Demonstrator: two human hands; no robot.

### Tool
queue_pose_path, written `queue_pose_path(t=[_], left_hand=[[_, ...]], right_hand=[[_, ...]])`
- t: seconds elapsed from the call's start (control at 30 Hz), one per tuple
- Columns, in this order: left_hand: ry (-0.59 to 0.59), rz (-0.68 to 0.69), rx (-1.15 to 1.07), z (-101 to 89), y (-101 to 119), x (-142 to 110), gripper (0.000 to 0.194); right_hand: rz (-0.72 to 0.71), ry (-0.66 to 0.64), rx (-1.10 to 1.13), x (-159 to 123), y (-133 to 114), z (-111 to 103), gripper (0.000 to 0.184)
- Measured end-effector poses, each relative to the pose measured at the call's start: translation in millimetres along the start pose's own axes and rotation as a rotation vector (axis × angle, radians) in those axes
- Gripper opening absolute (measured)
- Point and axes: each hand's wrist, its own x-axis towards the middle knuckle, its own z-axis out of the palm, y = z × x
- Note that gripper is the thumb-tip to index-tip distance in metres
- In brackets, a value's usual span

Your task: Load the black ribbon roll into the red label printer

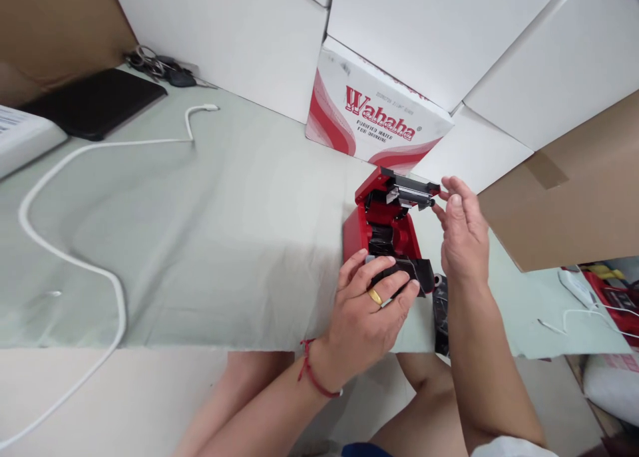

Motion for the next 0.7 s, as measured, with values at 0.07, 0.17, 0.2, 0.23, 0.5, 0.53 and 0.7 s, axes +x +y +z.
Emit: queue_pose_path(t=[0.07,0.17,0.2,0.23,0.5,0.53,0.7], left_hand=[[-0.001,0.016,0.000,-1.5,0.5,1.8,0.021],[0.000,0.035,-0.011,-3.8,1.2,4.0,0.021],[0.003,0.041,-0.014,-4.3,1.5,4.3,0.021],[0.003,0.048,-0.015,-4.5,1.8,4.4,0.021],[0.006,0.031,-0.110,-6.7,-5.6,0.2,0.035],[0.004,-0.002,-0.131,-7.9,-8.6,0.1,0.043],[-0.086,-0.231,-0.209,-12.1,-20.0,2.5,0.056]], right_hand=[[0.060,-0.068,0.058,2.9,8.0,2.6,0.050],[0.035,-0.080,0.075,0.5,8.1,-0.6,0.050],[0.016,-0.073,0.059,-1.9,6.8,-3.1,0.050],[-0.003,-0.067,0.037,-5.3,5.7,-6.1,0.049],[-0.235,-0.111,-0.209,-62.0,13.8,-24.6,0.031],[-0.244,-0.139,-0.205,-68.3,16.0,-25.1,0.031],[-0.216,-0.155,-0.215,-82.1,19.2,-23.5,0.034]])
